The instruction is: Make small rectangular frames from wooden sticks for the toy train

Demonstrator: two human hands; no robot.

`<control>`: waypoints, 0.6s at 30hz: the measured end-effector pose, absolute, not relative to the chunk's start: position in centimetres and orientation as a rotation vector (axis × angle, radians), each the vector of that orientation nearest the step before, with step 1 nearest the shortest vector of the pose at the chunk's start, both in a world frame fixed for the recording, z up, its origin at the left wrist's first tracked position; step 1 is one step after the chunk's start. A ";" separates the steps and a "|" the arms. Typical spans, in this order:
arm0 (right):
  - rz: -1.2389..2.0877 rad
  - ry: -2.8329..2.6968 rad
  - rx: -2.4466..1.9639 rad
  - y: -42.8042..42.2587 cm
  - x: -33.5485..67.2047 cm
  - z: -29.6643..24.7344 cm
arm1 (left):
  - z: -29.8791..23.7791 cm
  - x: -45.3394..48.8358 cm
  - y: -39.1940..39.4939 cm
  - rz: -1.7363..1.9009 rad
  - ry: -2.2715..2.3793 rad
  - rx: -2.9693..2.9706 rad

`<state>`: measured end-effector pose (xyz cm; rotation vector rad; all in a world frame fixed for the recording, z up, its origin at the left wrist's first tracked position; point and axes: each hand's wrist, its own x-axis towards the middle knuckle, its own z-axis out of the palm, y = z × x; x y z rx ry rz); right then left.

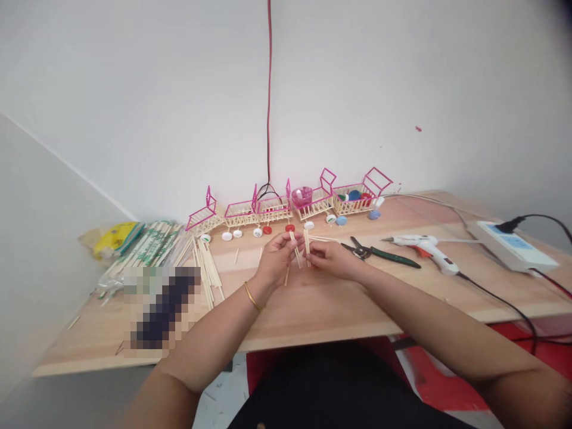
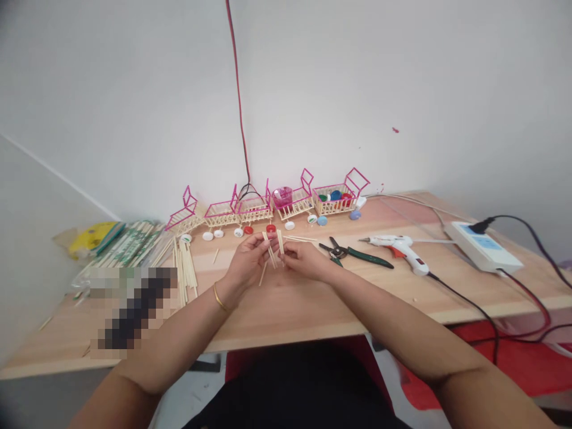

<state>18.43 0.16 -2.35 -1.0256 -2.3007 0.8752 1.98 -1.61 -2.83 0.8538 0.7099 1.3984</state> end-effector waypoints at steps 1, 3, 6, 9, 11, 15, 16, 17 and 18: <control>0.935 -2.267 -0.999 0.2 18.4 -2.4 | -2.9 2.1 -1.7 1.393 0.716 0.895; 0.998 -2.230 -0.979 0.2 18.5 -2.5 | -3.0 2.1 -1.8 1.386 0.736 0.963; 0.982 -2.227 -0.979 0.3 18.7 -2.7 | -3.4 2.1 -1.7 1.394 0.770 1.023; 0.860 -2.291 -0.995 0.4 18.7 -2.8 | -4.0 2.1 -1.5 1.389 0.799 1.081; 0.808 -2.317 -1.013 0.3 18.7 -2.8 | -4.4 2.0 -1.3 1.370 0.815 1.138; 0.711 -2.350 -1.035 0.3 18.5 -3.0 | -5.0 2.2 -1.3 1.378 0.806 1.184; 0.680 -2.360 -1.031 0.3 18.5 -3.1 | -4.9 2.2 -1.5 1.385 0.798 1.175; 0.655 -2.365 -1.027 0.2 18.4 -3.2 | -4.8 2.3 -1.6 1.390 0.796 1.166; 0.636 -2.366 -1.026 0.2 18.2 -3.3 | -4.7 2.4 -1.8 1.388 0.800 1.158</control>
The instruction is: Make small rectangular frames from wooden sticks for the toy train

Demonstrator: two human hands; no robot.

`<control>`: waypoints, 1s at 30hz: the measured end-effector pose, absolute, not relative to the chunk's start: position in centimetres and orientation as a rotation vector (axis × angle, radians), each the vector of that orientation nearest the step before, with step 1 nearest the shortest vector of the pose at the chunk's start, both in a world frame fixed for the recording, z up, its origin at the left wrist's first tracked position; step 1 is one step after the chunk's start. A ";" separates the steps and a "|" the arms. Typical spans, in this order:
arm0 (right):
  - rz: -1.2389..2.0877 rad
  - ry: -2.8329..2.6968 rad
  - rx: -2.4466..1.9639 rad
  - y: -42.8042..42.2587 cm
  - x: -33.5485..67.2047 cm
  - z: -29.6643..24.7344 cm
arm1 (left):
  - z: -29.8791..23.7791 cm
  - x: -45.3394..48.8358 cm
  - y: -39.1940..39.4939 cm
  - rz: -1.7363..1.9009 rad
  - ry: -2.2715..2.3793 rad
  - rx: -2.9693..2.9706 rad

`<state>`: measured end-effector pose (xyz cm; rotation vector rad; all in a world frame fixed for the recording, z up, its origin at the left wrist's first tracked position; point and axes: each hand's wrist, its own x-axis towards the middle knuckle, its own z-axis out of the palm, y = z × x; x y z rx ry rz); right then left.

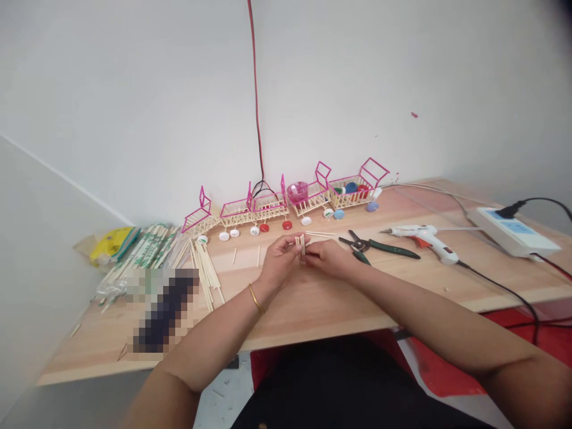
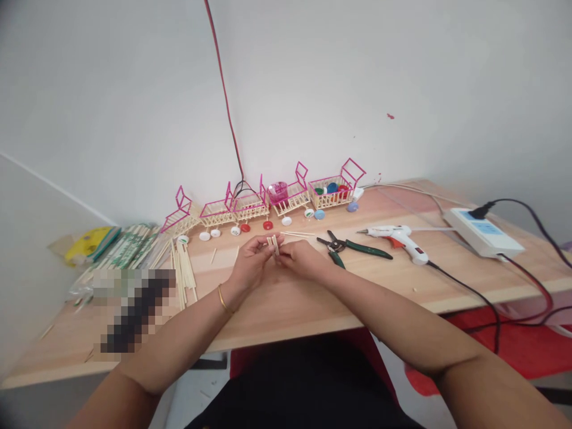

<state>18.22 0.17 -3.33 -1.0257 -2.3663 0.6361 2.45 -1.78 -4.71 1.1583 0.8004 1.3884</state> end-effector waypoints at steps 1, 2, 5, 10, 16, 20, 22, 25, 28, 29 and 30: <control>0.623 -2.366 -1.025 0.1 18.1 -3.5 | -4.6 2.6 -2.0 1.381 0.811 1.154; 0.613 -2.365 -1.022 0.0 17.9 -3.6 | -4.4 2.7 -2.1 1.371 0.824 1.155; 0.592 -2.367 -0.995 -0.2 17.4 -4.0 | -4.1 2.9 -2.5 1.360 0.848 1.160; 0.572 -2.372 -0.971 -0.4 17.0 -4.3 | -4.3 2.9 -2.5 1.365 0.853 1.153; 0.551 -2.399 -0.980 -0.2 17.4 -3.6 | -3.9 2.3 -2.3 1.287 0.832 1.248; 0.583 -2.427 -0.977 0.1 17.9 -3.8 | -4.0 2.0 -2.1 1.227 0.858 1.386; 0.608 -2.425 -0.975 0.3 18.0 -4.2 | -4.1 1.9 -2.0 1.218 0.881 1.416; 0.654 -2.401 -0.960 0.5 18.1 -4.6 | -4.1 1.8 -2.0 1.202 0.901 1.449; 0.709 -2.371 -0.935 0.6 17.9 -4.6 | -3.9 1.8 -2.1 1.183 0.911 1.470; 0.720 -2.360 -0.929 0.5 17.9 -4.6 | -3.8 1.7 -2.1 1.181 0.907 1.469; 0.727 -2.348 -0.925 0.5 17.8 -4.5 | -3.8 1.7 -2.1 1.182 0.898 1.468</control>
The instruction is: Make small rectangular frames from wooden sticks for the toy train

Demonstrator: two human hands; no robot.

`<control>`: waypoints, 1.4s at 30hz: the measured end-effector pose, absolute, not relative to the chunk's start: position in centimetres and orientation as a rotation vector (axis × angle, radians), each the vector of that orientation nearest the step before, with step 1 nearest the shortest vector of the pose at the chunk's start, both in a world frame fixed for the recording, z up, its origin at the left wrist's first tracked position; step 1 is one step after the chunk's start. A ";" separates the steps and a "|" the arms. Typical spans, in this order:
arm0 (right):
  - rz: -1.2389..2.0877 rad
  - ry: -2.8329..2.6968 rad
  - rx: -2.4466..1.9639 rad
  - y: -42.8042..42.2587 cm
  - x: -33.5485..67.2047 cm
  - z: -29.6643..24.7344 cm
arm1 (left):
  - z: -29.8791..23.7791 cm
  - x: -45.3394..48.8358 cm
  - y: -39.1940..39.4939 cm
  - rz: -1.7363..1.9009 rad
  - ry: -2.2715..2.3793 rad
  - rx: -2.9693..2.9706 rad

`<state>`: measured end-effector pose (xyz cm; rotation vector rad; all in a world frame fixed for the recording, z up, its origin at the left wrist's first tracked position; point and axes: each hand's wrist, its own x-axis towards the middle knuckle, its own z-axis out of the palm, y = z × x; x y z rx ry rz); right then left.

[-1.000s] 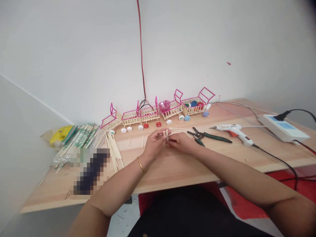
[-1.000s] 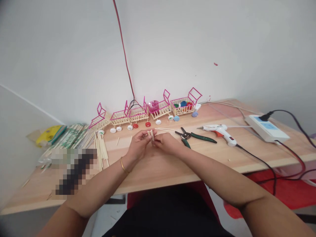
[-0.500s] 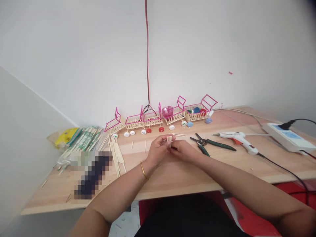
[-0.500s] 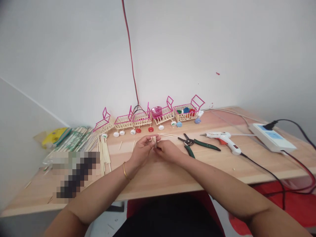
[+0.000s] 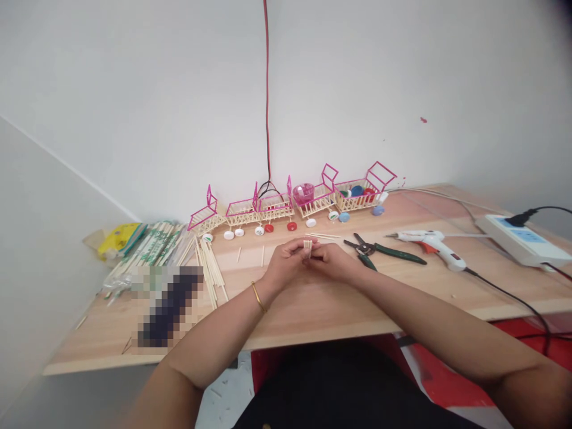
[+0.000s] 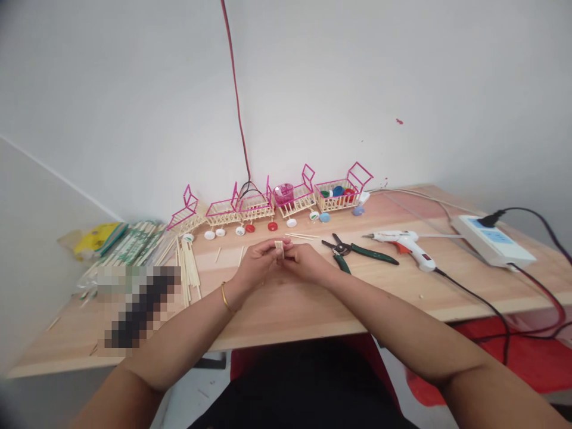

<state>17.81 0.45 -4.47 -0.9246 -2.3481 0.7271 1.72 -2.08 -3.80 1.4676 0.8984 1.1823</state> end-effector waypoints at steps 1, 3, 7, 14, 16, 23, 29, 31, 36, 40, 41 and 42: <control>0.734 -2.336 -0.925 0.4 17.8 -4.4 | -3.8 1.7 -2.1 1.186 0.887 1.466; 0.746 -2.320 -0.938 0.2 17.8 -4.3 | -3.9 1.7 -2.0 1.178 0.868 1.472; 0.758 -2.327 -0.972 0.2 17.9 -4.3 | -4.1 1.7 -1.9 1.151 0.882 1.481; 0.807 -2.341 -0.955 0.5 18.2 -4.6 | -4.0 1.8 -1.9 1.182 0.870 1.490; 0.830 -2.348 -0.951 0.7 18.2 -4.8 | -4.0 1.8 -1.9 1.181 0.884 1.518; 0.872 -2.359 -0.976 1.3 18.3 -5.4 | -4.0 1.9 -2.0 1.209 0.971 1.612; 0.904 -2.367 -0.965 1.1 18.2 -5.1 | -4.2 2.0 -2.0 1.186 1.013 1.638; 0.909 -2.367 -0.957 1.0 18.2 -4.9 | -4.2 2.0 -2.1 1.181 1.010 1.636; 0.894 -2.365 -0.953 0.9 18.3 -4.7 | -3.8 2.0 -2.2 1.163 0.992 1.577; 0.905 -2.362 -0.950 0.6 18.1 -4.8 | -3.9 2.1 -2.2 1.148 0.956 1.535; 0.911 -2.364 -0.953 0.5 18.1 -4.8 | -3.9 2.1 -2.2 1.143 0.947 1.528; 0.918 -2.370 -0.956 0.5 18.2 -4.8 | -4.0 2.1 -2.2 1.139 0.938 1.520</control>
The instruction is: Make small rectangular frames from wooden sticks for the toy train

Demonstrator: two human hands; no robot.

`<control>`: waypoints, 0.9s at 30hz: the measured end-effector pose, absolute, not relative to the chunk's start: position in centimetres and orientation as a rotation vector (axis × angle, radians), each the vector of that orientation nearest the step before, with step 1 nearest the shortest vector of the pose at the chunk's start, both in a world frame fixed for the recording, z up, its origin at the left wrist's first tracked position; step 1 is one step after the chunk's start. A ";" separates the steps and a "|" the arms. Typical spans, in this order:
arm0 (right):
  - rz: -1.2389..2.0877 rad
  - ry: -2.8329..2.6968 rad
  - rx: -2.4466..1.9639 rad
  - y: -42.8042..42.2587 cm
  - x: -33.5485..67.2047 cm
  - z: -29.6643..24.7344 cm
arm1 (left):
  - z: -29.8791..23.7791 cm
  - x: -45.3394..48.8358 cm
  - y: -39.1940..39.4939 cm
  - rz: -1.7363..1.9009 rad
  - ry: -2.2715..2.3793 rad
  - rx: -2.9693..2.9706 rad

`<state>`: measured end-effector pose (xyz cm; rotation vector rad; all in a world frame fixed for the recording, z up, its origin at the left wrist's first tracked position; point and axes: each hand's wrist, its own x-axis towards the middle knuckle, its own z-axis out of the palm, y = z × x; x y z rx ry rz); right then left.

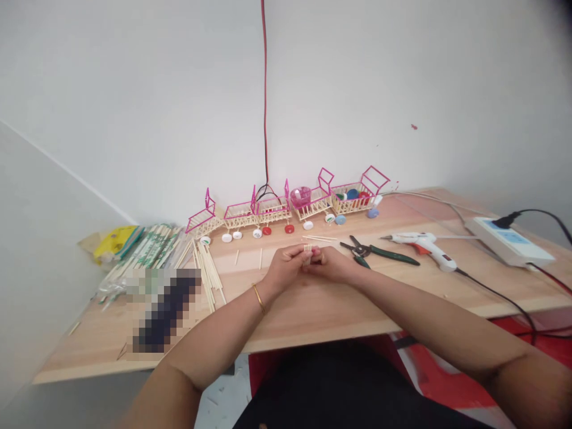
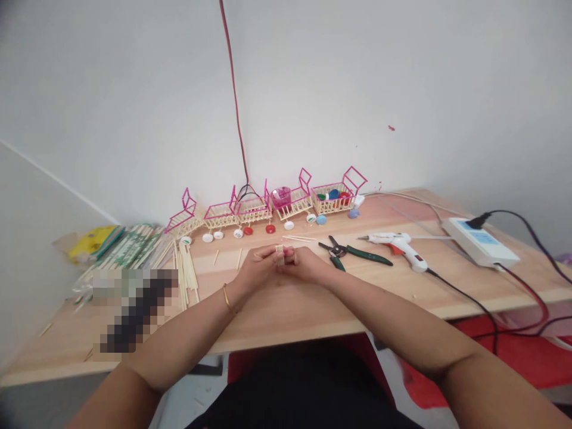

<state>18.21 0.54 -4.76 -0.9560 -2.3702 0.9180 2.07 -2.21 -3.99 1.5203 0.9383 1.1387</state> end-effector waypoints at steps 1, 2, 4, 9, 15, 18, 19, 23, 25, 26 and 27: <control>0.925 -2.381 -0.958 0.6 18.4 -4.6 | -4.0 2.1 -2.2 1.135 0.935 1.516; 0.932 -2.396 -0.957 0.7 18.7 -4.3 | -4.0 2.0 -2.3 1.130 0.937 1.521; 0.944 -2.439 -0.962 0.9 19.6 -3.2 | -3.8 2.0 -2.4 1.133 0.952 1.546; 0.817 -2.284 -1.144 0.5 21.7 1.6 | -3.1 1.9 -2.7 1.139 0.965 1.568; 0.695 -2.232 -0.988 -0.7 19.3 3.4 | -3.5 1.8 -2.4 1.135 0.960 1.646; 0.678 -2.258 -0.942 -0.6 18.2 3.0 | -3.8 1.7 -2.2 1.135 0.983 1.644; 0.665 -2.265 -0.938 -0.6 18.1 3.0 | -3.9 1.7 -2.1 1.137 0.981 1.635; 0.621 -2.300 -0.964 -0.5 17.8 3.1 | -3.9 1.6 -2.1 1.128 0.986 1.632; 0.622 -2.303 -0.979 -0.5 17.7 3.0 | -3.8 1.6 -2.2 1.115 0.992 1.655; 0.630 -2.299 -0.984 -0.5 17.7 3.1 | -3.7 1.7 -2.3 1.113 0.988 1.663; 0.647 -2.298 -0.985 -0.4 17.7 3.1 | -3.7 1.7 -2.3 1.109 0.980 1.667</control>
